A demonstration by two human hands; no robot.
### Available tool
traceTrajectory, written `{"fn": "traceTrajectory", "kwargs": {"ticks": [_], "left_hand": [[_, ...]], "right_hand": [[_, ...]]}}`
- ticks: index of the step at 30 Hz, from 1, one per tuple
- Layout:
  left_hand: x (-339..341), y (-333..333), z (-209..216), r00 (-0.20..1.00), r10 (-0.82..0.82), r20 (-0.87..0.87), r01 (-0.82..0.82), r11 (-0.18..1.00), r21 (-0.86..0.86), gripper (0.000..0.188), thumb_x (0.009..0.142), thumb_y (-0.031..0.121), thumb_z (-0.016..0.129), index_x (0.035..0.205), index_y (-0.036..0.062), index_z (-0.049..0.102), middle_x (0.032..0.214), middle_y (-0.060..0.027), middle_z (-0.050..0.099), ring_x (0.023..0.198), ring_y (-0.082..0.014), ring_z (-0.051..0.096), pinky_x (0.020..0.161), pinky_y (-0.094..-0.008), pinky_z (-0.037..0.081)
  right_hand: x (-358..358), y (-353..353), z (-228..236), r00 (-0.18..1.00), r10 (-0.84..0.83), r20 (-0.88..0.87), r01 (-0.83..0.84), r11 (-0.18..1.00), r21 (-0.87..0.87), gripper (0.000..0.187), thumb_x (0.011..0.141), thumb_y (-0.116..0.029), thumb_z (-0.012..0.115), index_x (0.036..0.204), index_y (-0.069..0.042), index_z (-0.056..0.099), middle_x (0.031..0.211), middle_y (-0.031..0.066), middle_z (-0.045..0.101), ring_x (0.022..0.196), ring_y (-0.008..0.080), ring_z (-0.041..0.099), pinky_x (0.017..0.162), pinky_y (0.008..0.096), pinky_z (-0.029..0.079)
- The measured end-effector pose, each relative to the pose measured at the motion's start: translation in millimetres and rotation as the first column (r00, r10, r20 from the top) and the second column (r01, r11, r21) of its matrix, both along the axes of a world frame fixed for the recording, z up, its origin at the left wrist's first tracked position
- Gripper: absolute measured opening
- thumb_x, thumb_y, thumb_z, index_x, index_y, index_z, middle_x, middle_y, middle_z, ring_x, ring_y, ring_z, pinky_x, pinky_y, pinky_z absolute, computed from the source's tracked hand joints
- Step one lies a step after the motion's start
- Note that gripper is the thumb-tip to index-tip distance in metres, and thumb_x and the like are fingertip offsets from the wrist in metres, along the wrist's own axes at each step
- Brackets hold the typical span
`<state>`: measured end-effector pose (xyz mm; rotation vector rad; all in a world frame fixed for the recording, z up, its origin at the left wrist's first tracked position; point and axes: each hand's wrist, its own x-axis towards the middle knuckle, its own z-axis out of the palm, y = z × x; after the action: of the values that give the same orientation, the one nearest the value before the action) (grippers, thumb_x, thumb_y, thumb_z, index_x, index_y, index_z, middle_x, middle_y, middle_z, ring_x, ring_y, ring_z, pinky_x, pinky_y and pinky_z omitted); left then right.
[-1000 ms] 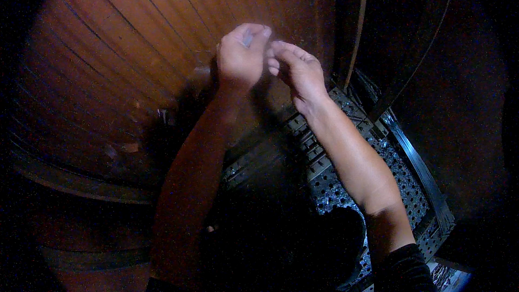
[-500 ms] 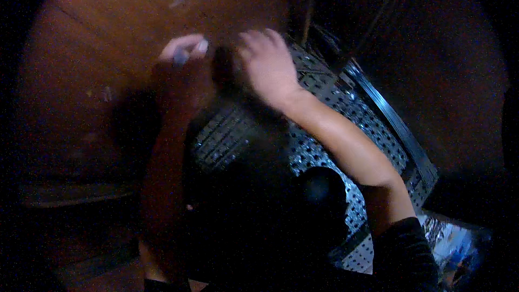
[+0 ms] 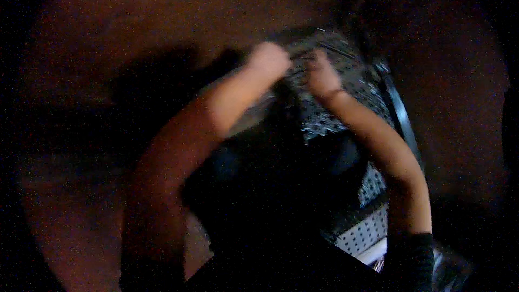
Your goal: The person scrubs a small metal piece against a wooden surface, then sits on the floor and uses a hammer to repeatedly strike a pile of metal pieces. The person handles the metal pieces one at a time, striking them with the hammer.
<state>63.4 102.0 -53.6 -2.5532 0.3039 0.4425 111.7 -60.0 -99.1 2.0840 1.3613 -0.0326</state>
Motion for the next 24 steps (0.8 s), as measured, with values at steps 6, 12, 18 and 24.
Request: {"fn": "traceTrajectory", "kwargs": {"ticks": [6, 12, 18, 24], "left_hand": [[95, -7, -49, 0.992, -0.122, 0.019, 0.120, 0.990, 0.069, 0.026, 0.092, 0.019, 0.059, 0.108, 0.0116, 0.077, 0.105, -0.0046, 0.075, 0.096, -0.0275, 0.070, 0.073, -0.0465, 0.055], [103, -47, -81, 0.987, -0.069, 0.148, 0.088, 0.988, -0.129, 0.024, 0.090, 0.017, 0.060, 0.105, 0.0106, 0.078, 0.100, -0.0053, 0.074, 0.094, -0.0275, 0.069, 0.075, -0.0427, 0.055], [120, -61, -83, 0.956, -0.211, 0.205, 0.232, 0.969, -0.085, 0.021, 0.089, 0.023, 0.063, 0.099, 0.0147, 0.079, 0.097, -0.0027, 0.076, 0.092, -0.0258, 0.071, 0.072, -0.0438, 0.054], [96, -81, -50, 0.947, -0.256, 0.194, 0.297, 0.929, -0.222, 0.025, 0.091, 0.015, 0.060, 0.108, 0.0113, 0.077, 0.107, -0.0050, 0.075, 0.097, -0.0255, 0.071, 0.076, -0.0437, 0.057]], "right_hand": [[102, -54, -69, 0.948, -0.217, -0.235, 0.310, 0.800, 0.514, 0.035, 0.090, -0.026, 0.062, 0.123, -0.013, 0.067, 0.124, 0.0103, 0.066, 0.123, 0.0300, 0.056, 0.113, 0.0499, 0.032], [20, -91, 26, 0.928, -0.155, -0.339, 0.344, 0.703, 0.622, 0.034, 0.089, -0.024, 0.066, 0.119, -0.007, 0.068, 0.119, 0.0139, 0.069, 0.115, 0.0324, 0.061, 0.109, 0.0461, 0.036], [16, -102, 51, 0.902, -0.110, -0.416, 0.393, 0.607, 0.691, 0.028, 0.088, -0.019, 0.069, 0.112, -0.005, 0.070, 0.114, 0.0178, 0.070, 0.109, 0.0364, 0.064, 0.105, 0.0472, 0.043], [-3, -110, 68, 0.922, -0.058, -0.384, 0.326, 0.653, 0.683, 0.030, 0.088, -0.019, 0.071, 0.115, -0.005, 0.069, 0.114, 0.0185, 0.069, 0.109, 0.0386, 0.064, 0.105, 0.0460, 0.043]]}}
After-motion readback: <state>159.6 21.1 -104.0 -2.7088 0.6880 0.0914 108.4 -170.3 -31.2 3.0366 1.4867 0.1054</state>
